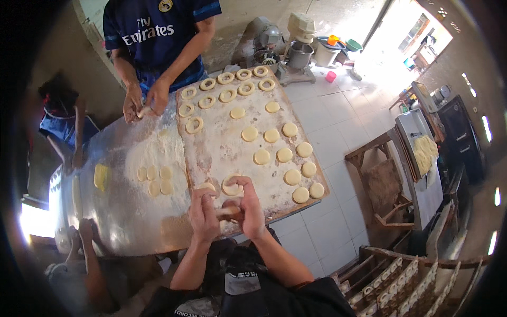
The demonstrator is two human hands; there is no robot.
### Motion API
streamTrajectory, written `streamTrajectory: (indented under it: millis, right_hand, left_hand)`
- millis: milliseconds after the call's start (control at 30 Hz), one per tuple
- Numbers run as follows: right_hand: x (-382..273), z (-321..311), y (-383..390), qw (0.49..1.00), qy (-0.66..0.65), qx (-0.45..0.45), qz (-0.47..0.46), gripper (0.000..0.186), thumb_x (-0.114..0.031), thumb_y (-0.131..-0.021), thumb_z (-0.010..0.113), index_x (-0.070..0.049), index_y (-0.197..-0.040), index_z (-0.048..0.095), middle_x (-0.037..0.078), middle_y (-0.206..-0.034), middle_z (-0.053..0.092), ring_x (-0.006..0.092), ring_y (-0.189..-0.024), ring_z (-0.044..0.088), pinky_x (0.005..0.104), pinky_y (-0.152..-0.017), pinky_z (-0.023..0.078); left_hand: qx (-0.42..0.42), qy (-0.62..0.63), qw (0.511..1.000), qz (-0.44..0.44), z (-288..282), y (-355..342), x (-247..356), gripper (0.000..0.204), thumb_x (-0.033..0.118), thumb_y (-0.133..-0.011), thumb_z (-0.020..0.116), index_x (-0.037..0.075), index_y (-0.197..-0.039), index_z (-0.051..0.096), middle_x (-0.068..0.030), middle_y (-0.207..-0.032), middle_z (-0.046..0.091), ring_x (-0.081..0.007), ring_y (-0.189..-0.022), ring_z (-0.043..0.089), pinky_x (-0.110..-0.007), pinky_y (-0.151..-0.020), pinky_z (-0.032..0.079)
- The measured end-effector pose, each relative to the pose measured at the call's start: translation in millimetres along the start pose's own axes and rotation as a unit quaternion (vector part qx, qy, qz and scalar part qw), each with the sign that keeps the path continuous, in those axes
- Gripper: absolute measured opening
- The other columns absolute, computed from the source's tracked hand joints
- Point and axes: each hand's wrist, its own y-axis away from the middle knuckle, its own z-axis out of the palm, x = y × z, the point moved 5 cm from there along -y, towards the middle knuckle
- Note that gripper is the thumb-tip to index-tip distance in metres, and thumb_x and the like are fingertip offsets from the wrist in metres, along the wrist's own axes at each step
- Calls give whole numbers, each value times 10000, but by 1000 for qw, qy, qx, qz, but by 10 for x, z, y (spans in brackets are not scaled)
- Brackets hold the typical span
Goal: The person shapes small dough balls into rings by hand on a floured metal table. They roll the dough into ropes, connect the ends to form circles, and place them on a wooden board. The person then carries the board to a rack and stacks it with other boards of shaped dough.
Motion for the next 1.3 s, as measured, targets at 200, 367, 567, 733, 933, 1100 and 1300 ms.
streamTrajectory:
  millis: [200,367,567,733,933,1100,1300]
  right_hand:
    - [73,-429,223,876,-480,3,-47,670,-473,-976,486,-82,-1453,224,205,-870,667,314,-754,665,398,-724,526]
    - [-88,-605,237,995,76,64,-30,507,-284,-959,497,-113,-1396,306,54,-713,569,117,-615,549,250,-551,424]
    - [40,-912,291,994,81,73,-17,620,-386,-1008,440,-89,-1505,218,52,-741,591,135,-653,531,252,-651,423]
    - [48,-1029,342,979,74,152,113,590,-404,-1051,378,-35,-1494,248,202,-1072,614,263,-881,610,374,-800,478]
    - [69,-1337,434,878,397,232,136,677,-256,-899,659,8,-1430,333,291,-1067,609,452,-942,606,462,-839,500]
    - [330,-1182,406,841,505,151,124,682,-194,-839,685,-1,-1410,365,260,-983,589,435,-882,611,485,-771,508]
    - [350,-1172,457,822,530,162,131,714,-181,-800,707,-18,-1411,376,248,-981,559,414,-875,602,470,-767,510]
  left_hand:
    - [-50,-5,998,-49,441,-3,57,166,123,-1010,429,50,-1079,562,-169,-889,657,-366,-714,673,-414,-628,522]
    - [-75,-6,996,-44,751,16,99,188,196,-1021,435,87,-1125,548,-162,-828,647,-393,-672,651,-463,-593,502]
    - [-140,-32,980,-136,1042,52,31,167,211,-1011,468,122,-1152,480,-208,-691,623,-437,-645,631,-500,-551,468]
    - [-148,-38,973,-173,1138,-87,67,366,312,-993,499,51,-1247,460,-288,-923,623,-481,-897,611,-531,-743,477]
    - [-165,-300,922,-184,1081,-163,-372,594,383,-932,580,36,-1389,425,-238,-1274,494,-422,-1207,455,-526,-1015,325]
    - [-266,-357,886,-128,1043,99,-364,781,321,-781,757,96,-1429,385,-203,-1190,465,-382,-1163,455,-506,-987,347]
    - [-303,-324,884,-144,1186,196,-321,915,223,-675,809,120,-1457,345,-182,-1209,438,-377,-1140,460,-488,-996,327]
